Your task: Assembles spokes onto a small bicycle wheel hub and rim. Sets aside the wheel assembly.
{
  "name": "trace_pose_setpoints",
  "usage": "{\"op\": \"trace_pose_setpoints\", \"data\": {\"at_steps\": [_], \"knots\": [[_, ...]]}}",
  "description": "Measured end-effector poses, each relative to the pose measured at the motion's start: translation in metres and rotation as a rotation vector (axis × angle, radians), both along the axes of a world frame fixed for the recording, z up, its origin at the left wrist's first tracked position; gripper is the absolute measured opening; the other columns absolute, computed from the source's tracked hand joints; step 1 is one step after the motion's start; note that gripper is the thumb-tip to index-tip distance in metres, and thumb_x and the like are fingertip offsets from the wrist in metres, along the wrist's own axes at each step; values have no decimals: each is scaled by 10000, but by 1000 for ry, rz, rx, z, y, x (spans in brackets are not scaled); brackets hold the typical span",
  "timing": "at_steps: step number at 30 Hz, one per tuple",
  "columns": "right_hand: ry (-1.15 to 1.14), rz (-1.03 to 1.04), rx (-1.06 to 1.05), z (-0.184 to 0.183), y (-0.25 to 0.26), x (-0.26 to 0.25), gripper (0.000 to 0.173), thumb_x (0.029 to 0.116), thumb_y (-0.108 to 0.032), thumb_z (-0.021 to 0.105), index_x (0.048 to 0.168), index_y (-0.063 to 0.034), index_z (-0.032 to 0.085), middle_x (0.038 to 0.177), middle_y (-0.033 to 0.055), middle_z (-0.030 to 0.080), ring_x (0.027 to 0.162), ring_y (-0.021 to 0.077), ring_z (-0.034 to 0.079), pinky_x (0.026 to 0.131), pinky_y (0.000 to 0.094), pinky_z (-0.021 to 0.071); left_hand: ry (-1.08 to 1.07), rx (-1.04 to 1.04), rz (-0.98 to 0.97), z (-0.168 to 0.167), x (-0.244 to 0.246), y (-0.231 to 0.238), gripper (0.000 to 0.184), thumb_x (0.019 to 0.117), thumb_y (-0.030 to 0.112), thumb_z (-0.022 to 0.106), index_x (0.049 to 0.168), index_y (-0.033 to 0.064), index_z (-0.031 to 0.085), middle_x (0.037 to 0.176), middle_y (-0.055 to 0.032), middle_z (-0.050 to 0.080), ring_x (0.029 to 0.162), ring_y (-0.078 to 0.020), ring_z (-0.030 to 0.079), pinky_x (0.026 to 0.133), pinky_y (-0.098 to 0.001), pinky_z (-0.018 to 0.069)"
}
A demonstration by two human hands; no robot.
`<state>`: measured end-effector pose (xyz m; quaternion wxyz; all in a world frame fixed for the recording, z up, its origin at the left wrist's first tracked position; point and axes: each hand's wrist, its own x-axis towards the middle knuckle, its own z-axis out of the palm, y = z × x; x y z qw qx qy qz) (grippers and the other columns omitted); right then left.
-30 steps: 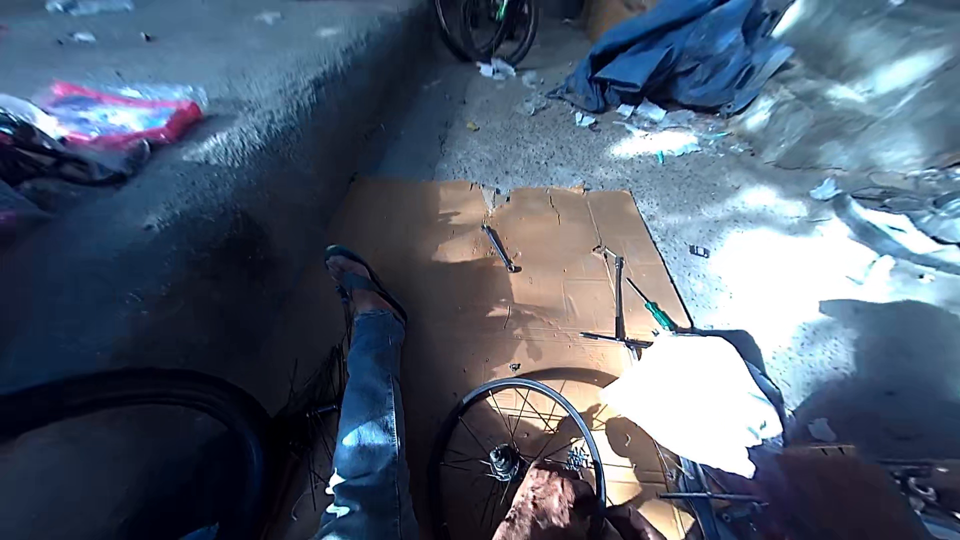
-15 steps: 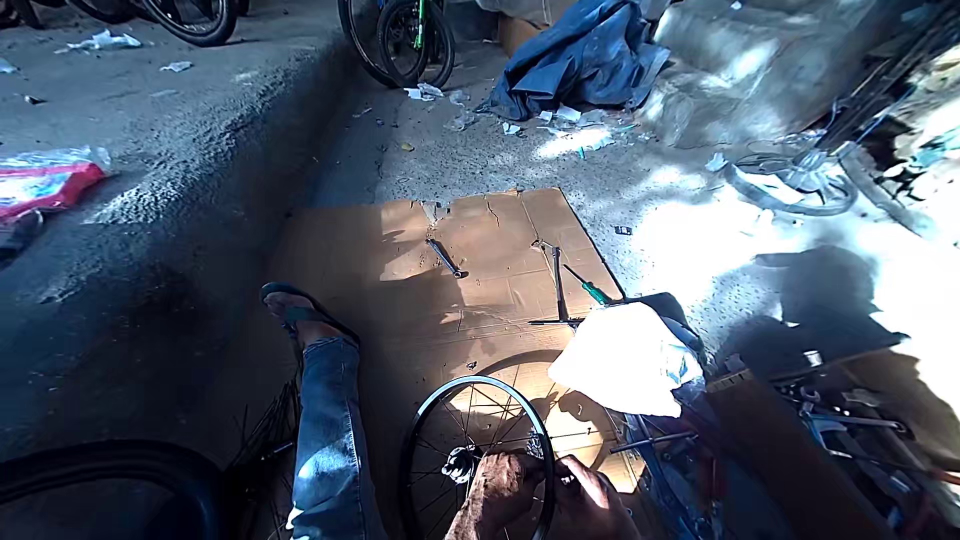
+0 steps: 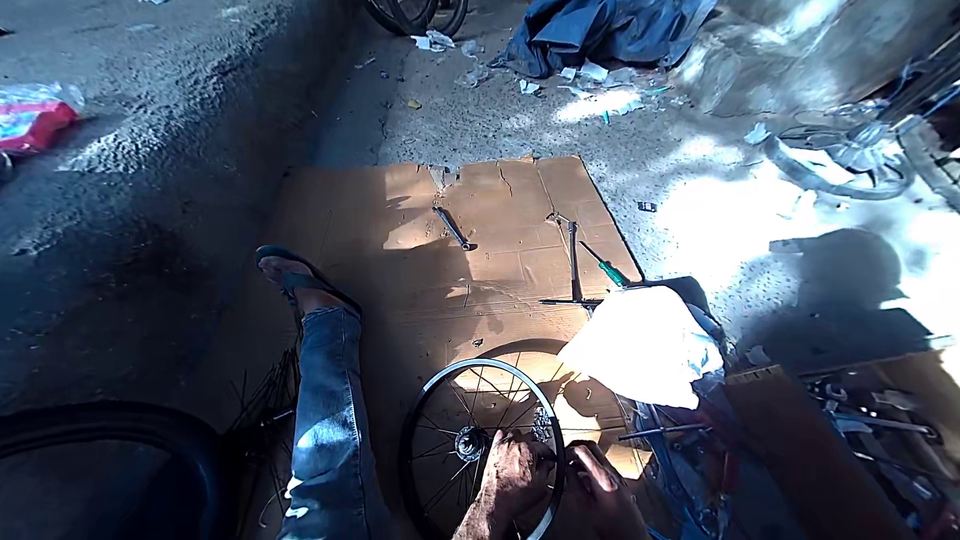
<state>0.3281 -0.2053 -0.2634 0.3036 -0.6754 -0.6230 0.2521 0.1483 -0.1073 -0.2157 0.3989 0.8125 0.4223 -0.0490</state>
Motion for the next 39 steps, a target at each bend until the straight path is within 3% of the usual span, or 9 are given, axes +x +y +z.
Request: {"op": "trace_pose_setpoints", "data": {"at_steps": [3,6,9,11,13,19,29,35,39], "knots": [[20,12,6,-1,3,-2,175,977,-149,597,1084,-68,710,1251,109,664,1091,172,685,888,324,605,78,-30,-5,6,5,3,357,1047,396,459,1189,238,746,1186,-23,719,1192,-205,619,1131,-471,367],[190,27,-75,-9,8,0,173,971,-104,591,1100,-46,692,1367,118,613,1092,158,684,882,305,608,129,-76,-5,9,8,7,366,1048,373,451,1230,223,731,1230,-32,717,1222,-210,622,1156,-472,364],[241,18,-131,-5,13,-2,239,966,-103,593,1180,-38,677,1172,83,702,763,106,690,702,297,610,140,-74,31,8,9,9,359,1043,365,458,1208,205,734,1209,-48,718,1202,-224,628,1140,-467,377],[269,15,-166,-7,16,0,234,978,-121,588,1192,-59,661,992,37,730,684,97,683,661,301,614,146,-94,32,10,8,11,360,1041,370,463,1226,209,725,1214,-41,715,1203,-224,626,1153,-466,361],[265,40,-128,-11,20,4,220,978,-116,600,1181,-66,665,977,22,740,677,86,688,653,295,622,138,-116,24,12,7,14,353,1035,359,476,1245,214,720,1225,-40,718,1206,-225,626,1157,-472,350],[219,99,-168,-8,33,14,240,984,-156,597,1195,-76,681,1196,42,704,808,90,703,734,290,624,108,-113,20,8,4,12,354,1022,348,485,1256,215,715,1209,-47,725,1189,-227,636,1155,-475,353],[123,171,-143,-3,39,15,209,981,-182,599,1138,-95,706,1253,57,683,966,97,700,800,268,609,92,-130,13,8,3,12,348,1010,350,513,1267,220,709,1213,-49,721,1187,-232,632,1143,-484,353],[350,115,-252,-3,40,15,233,980,-97,589,1198,-56,661,1140,43,714,796,116,717,736,310,638,110,-101,31,13,3,17,352,1038,348,478,1252,191,708,1215,-64,717,1191,-241,635,1135,-475,381],[354,82,-290,-3,38,12,227,971,-141,616,1179,-64,664,1039,30,729,730,105,700,702,304,627,192,-154,70,17,11,21,347,1036,357,462,1186,172,714,1172,-80,729,1162,-258,659,1095,-510,427]]}}
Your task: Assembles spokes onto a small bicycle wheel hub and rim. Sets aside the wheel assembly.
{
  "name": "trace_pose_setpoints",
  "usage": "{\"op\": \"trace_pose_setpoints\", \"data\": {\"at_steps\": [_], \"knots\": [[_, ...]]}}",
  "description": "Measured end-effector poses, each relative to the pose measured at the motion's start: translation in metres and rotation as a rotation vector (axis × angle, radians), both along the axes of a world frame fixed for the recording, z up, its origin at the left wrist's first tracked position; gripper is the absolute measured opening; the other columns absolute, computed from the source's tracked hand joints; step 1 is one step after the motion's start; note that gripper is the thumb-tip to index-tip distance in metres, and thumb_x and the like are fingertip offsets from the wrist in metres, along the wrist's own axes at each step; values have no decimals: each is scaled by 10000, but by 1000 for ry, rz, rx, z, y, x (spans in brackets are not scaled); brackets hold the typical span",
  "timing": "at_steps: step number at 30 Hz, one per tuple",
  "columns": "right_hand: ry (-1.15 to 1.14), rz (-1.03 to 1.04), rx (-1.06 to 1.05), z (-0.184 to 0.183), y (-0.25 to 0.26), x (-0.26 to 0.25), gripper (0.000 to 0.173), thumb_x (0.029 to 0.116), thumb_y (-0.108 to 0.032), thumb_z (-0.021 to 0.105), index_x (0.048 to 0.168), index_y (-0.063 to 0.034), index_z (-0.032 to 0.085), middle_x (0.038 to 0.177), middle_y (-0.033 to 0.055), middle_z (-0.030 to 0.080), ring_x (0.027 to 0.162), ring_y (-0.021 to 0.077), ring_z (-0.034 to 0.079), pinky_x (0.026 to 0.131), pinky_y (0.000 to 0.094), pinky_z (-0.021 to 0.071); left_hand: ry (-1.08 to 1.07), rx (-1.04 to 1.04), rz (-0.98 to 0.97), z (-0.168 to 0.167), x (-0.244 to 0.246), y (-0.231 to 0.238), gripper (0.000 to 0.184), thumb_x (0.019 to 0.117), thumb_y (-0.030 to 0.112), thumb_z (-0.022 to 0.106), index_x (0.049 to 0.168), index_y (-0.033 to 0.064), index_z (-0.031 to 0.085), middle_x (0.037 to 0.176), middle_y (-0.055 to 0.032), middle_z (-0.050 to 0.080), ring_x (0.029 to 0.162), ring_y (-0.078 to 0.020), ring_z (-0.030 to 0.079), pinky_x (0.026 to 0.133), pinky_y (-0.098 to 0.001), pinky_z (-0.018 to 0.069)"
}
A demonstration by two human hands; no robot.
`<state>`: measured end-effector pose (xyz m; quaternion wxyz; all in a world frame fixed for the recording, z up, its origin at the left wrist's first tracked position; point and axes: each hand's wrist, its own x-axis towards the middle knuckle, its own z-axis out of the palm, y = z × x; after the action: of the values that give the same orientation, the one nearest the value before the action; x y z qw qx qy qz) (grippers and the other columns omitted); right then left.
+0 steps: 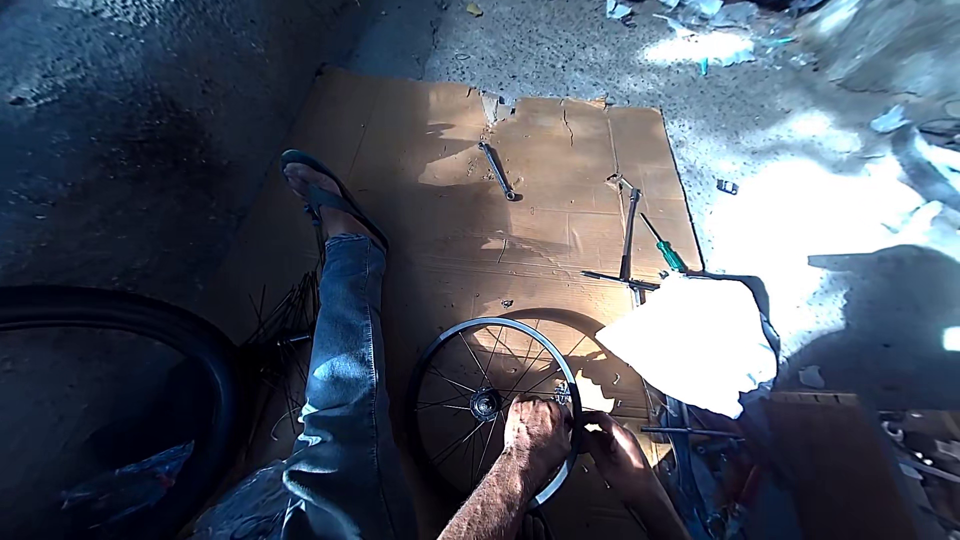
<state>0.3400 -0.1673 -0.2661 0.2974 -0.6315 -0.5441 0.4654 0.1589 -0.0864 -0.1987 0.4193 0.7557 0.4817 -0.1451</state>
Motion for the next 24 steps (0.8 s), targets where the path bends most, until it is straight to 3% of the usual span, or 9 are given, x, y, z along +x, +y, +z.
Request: {"op": "trace_pose_setpoints", "data": {"at_steps": [5,11,17,24], "knots": [[-89,4,-12,5,-2,-3,254,965,-156,610,1188,-51,675,1038,54,720,711,93,685,700,289,614,41,-23,41,0,7,-2,328,1011,356,496,1157,160,714,1145,-91,732,1135,-283,671,1032,-542,473],[-159,66,1,2,-3,-5,263,984,-177,585,1214,-76,663,966,26,727,681,89,673,671,288,602,78,17,53,0,5,-5,335,1011,365,492,1176,169,707,1147,-85,735,1143,-272,670,1052,-518,458],[-157,38,15,2,1,-11,235,989,-191,573,1180,-89,665,809,-12,712,618,82,651,624,287,586,83,13,92,1,3,-4,326,1012,361,487,1162,177,711,1146,-79,734,1140,-265,671,1033,-516,475],[-186,85,-14,1,8,-8,249,1000,-216,566,1191,-99,674,929,12,715,668,93,659,669,305,598,73,48,117,4,2,-3,319,1022,345,478,1179,179,700,1116,-78,741,1112,-268,684,1004,-511,492]]}}
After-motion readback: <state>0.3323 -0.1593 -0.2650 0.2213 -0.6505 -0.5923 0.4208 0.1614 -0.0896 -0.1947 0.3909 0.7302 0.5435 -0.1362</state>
